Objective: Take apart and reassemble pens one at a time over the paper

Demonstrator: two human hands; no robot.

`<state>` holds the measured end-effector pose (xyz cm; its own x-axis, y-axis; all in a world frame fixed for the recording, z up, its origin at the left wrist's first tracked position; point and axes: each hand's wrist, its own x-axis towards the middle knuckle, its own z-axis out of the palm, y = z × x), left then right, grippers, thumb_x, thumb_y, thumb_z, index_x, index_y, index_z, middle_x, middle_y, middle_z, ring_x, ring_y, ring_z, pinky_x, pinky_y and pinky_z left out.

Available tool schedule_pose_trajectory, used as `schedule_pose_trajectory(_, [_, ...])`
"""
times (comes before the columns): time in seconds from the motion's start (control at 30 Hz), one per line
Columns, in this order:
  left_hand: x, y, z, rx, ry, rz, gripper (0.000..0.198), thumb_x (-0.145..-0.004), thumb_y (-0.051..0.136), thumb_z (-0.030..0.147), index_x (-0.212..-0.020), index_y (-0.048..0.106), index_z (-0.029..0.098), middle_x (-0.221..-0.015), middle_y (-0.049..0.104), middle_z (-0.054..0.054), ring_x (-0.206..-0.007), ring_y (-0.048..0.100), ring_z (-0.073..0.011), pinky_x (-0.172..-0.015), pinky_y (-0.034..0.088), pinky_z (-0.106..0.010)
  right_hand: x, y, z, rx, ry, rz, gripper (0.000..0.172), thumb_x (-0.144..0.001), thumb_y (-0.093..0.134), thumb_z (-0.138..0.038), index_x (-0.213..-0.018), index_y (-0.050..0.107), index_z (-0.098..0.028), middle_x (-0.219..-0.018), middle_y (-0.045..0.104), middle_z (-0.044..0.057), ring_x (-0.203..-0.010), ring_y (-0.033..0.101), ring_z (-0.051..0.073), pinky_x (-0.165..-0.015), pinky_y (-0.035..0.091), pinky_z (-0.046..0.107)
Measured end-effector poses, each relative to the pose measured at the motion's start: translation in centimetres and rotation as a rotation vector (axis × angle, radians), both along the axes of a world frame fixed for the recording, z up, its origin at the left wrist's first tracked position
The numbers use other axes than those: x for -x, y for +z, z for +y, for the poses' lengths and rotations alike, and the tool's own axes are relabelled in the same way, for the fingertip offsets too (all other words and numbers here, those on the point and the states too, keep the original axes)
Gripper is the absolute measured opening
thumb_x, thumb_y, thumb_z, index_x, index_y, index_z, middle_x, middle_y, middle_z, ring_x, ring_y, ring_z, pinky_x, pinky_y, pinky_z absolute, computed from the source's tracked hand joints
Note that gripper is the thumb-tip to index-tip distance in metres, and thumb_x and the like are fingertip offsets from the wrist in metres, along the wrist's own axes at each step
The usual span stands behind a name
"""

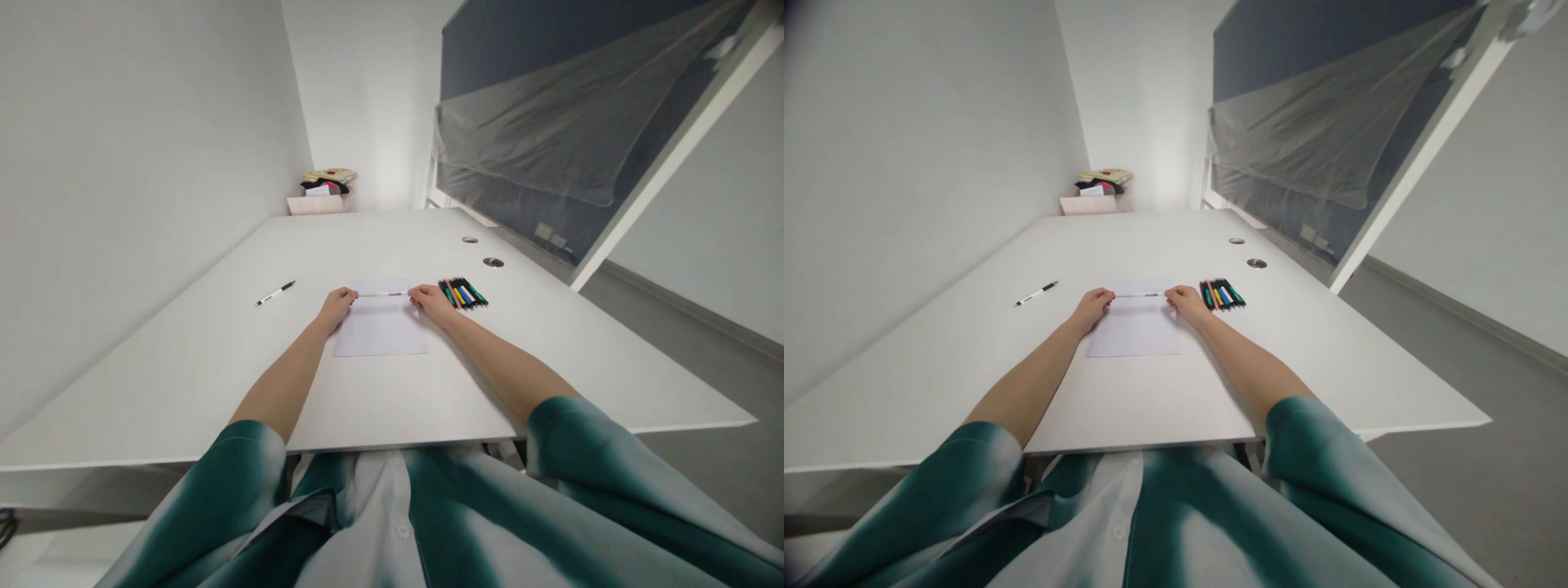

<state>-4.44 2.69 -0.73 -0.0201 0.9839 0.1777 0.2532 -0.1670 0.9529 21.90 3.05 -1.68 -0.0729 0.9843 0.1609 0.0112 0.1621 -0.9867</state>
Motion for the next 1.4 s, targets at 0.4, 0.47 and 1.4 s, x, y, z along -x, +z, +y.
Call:
schedule_pose_trajectory(0.4, [-0.27,0.36,-0.38,0.023,-0.027,0.043,0.03,-0.074,0.063,0.047,-0.062,0.058,0.02,-0.06,0.051,0.0,-0.059,0.041,-0.0139,-0.059,0.031,-0.029,-0.07,0.04,-0.09,-0.002,0.008,-0.031,0.035,-0.071,0.077,-0.047,-0.062,0.059,-0.019,-0.057,0.057,0.0,-0.056,0.047,0.011,-0.059,0.038,0.026])
schedule_pose_trajectory(0.47, [-0.32,0.46,-0.51,0.028,-0.031,0.075,0.032,-0.075,0.061,0.048,-0.062,0.057,0.02,-0.059,0.049,0.001,-0.059,0.04,-0.0137,-0.06,0.032,-0.029,-0.07,0.0,-0.08,-0.003,0.011,-0.039,0.036,-0.072,0.076,-0.047,-0.061,0.058,-0.019,-0.056,0.056,-0.001,-0.055,0.045,0.011,-0.058,0.037,0.025])
schedule_pose_trajectory(1.4, [-0.25,0.36,-0.6,0.02,-0.059,0.146,0.04,-0.081,0.057,0.054,-0.062,0.054,0.018,-0.057,0.047,0.002,-0.053,0.036,-0.0109,-0.054,0.027,-0.026,-0.02,0.17,-0.22,-0.013,0.008,-0.089,0.034,-0.079,0.068,-0.044,-0.06,0.057,-0.018,-0.054,0.052,-0.001,-0.053,0.044,0.011,-0.056,0.035,0.025])
